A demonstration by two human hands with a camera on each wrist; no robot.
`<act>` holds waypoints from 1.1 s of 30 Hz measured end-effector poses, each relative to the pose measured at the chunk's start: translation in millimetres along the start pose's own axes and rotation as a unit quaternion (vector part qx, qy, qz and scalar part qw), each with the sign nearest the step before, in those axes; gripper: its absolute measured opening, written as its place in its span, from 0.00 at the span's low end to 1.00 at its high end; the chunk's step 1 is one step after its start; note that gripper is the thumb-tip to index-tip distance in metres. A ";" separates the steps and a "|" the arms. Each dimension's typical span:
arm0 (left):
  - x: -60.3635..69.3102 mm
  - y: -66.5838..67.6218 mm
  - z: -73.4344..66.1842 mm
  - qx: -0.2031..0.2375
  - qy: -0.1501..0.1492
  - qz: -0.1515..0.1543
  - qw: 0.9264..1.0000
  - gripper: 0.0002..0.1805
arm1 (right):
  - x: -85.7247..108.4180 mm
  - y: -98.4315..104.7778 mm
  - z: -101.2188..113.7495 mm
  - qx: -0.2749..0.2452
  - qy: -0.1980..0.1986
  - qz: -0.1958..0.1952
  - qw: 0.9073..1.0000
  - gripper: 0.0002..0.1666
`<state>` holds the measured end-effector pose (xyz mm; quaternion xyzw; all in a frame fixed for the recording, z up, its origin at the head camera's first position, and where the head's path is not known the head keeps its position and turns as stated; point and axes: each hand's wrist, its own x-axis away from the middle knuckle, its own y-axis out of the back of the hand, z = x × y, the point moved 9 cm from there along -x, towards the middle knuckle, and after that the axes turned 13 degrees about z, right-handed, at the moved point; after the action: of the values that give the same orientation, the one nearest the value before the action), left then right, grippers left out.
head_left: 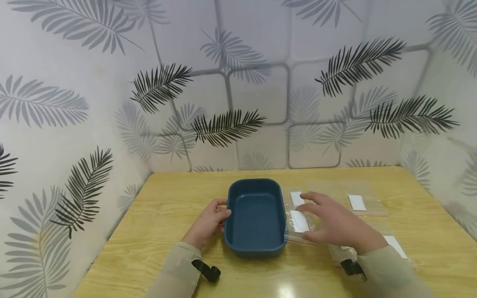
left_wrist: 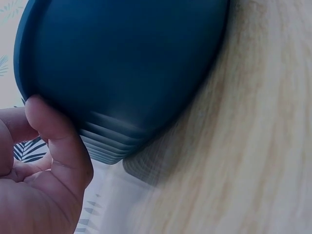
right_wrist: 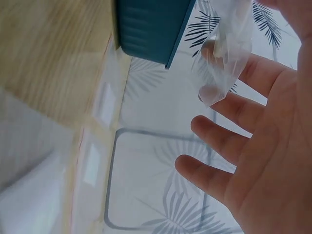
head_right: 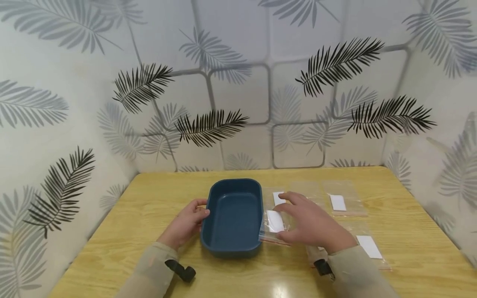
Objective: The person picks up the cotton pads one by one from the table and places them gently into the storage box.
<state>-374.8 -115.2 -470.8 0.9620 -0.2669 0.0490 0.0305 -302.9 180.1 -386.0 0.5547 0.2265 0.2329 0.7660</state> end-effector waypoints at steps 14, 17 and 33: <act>3.2 -0.8 -1.1 0.001 -0.007 0.005 1.000 0.25 | -45.2 -4.2 20.5 0.004 -0.011 0.048 0.999 0.38; 2.4 -1.3 -1.5 0.000 -0.009 0.006 1.000 0.25 | -55.0 -5.7 24.4 0.007 -0.013 0.056 0.998 0.37; 0.5 -0.8 -0.3 0.009 -0.012 0.014 1.000 0.25 | -97.5 -2.6 35.6 0.035 -0.031 0.089 0.995 0.38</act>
<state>-373.9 -114.8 -470.5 0.9589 -0.2802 0.0401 0.0179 -358.1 93.6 -369.8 0.6061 0.1601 0.2746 0.7291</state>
